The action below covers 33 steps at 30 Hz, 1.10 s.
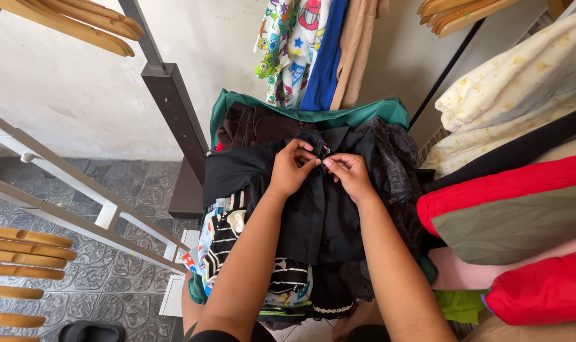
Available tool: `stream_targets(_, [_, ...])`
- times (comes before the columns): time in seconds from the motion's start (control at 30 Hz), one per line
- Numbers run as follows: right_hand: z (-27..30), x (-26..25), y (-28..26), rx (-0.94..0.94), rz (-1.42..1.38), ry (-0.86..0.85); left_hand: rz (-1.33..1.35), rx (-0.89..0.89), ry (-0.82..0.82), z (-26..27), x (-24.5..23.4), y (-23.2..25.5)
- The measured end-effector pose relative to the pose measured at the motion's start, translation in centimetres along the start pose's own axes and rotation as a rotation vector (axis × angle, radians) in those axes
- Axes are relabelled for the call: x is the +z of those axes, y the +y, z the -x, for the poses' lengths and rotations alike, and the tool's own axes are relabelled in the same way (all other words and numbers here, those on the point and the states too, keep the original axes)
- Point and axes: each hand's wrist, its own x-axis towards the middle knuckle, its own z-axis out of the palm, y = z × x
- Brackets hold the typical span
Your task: The person is buttoning a black shirt while sitting on the floor in a clothing store.
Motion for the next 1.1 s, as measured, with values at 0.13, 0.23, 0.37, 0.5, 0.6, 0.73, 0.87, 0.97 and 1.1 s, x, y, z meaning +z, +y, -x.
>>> stream_targets(0.13, [0.1,0.7,-1.1,-0.046,-0.012,-0.018,0.039,-0.013,-0.017,0.3,-0.1,0.6])
stream_targets(0.23, [0.2,0.8,-1.0,-0.049,0.008,-0.021,0.069,-0.018,-0.001,0.4,-0.1,0.7])
stream_targets(0.37, [-0.4,0.7,0.5,-0.057,0.048,-0.025,0.231,-0.002,0.081,-1.0,0.0,-3.2])
stream_targets(0.5, [-0.1,1.1,0.1,-0.089,0.121,0.004,0.455,0.054,0.158,-1.4,-0.5,-4.6])
stream_targets(0.6, [0.0,1.4,-0.2,-0.115,0.167,0.015,0.435,0.076,0.145,-1.4,-0.5,-4.9])
stream_targets(0.73, [0.2,1.4,0.5,-0.136,0.219,0.045,0.183,0.107,0.073,-0.4,-0.3,-2.4])
stream_targets(0.87, [0.8,1.4,1.7,-0.158,0.35,0.094,0.096,0.128,0.065,-0.1,-0.2,-1.6])
stream_targets(0.97, [1.9,2.3,0.9,-0.166,0.46,0.111,0.009,0.116,0.082,0.2,-0.3,-1.4])
stream_targets(1.1, [3.3,3.2,-0.9,-0.173,0.579,0.01,-0.055,0.126,0.094,0.3,-0.2,-1.8])
